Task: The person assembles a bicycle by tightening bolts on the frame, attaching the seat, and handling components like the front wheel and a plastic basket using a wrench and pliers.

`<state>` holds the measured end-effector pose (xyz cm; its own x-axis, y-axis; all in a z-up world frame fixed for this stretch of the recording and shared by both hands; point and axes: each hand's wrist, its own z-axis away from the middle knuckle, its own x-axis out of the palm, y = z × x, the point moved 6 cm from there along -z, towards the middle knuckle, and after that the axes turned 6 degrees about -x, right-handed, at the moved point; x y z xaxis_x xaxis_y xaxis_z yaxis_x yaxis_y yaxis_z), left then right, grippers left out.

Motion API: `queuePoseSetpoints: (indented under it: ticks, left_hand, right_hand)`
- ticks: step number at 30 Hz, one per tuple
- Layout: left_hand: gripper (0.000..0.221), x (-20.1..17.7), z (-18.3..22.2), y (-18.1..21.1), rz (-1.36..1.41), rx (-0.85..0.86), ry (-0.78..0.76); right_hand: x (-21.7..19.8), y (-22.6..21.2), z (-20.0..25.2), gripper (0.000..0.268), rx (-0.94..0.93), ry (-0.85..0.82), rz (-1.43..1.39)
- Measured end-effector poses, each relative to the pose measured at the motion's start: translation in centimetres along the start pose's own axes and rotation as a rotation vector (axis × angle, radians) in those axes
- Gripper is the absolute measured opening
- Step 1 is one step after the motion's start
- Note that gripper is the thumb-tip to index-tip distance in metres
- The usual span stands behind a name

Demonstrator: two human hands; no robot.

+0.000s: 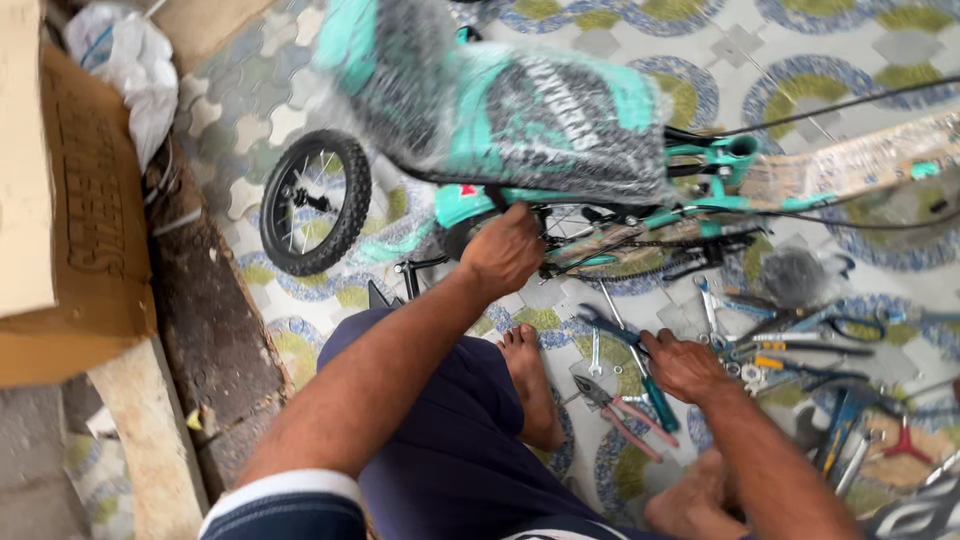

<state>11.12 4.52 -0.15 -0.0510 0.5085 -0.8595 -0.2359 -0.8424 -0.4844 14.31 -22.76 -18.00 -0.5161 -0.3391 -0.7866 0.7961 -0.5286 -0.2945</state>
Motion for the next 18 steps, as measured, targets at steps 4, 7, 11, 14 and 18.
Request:
queuePoseSetpoints:
  ticks: [4,7,11,14,18]
  left_hand:
    - [0.028,-0.7,-0.2,-0.6,0.002,0.019,-0.035]
    - [0.030,-1.5,0.0,-0.4,-0.044,0.006,0.048]
    - [0.030,-2.1,-0.3,-0.5,-0.067,0.008,0.033]
    - [0.032,-2.5,-0.9,-1.2,-0.030,-0.005,0.007]
    - [0.032,-2.7,-1.7,-2.4,-0.017,0.034,-0.138]
  right_hand:
    - [-7.9,-2.0,0.1,0.053,-0.204,-0.030,0.059]
    - [-13.6,-2.8,-0.4,0.064,-0.316,0.120,0.344]
    - [-17.0,-3.9,-1.1,0.052,-0.437,0.207,0.508]
    - [-17.0,-4.8,-1.1,0.043,-0.627,0.305,0.582]
    - [-16.6,-4.4,-2.3,0.031,-0.555,0.363,0.639]
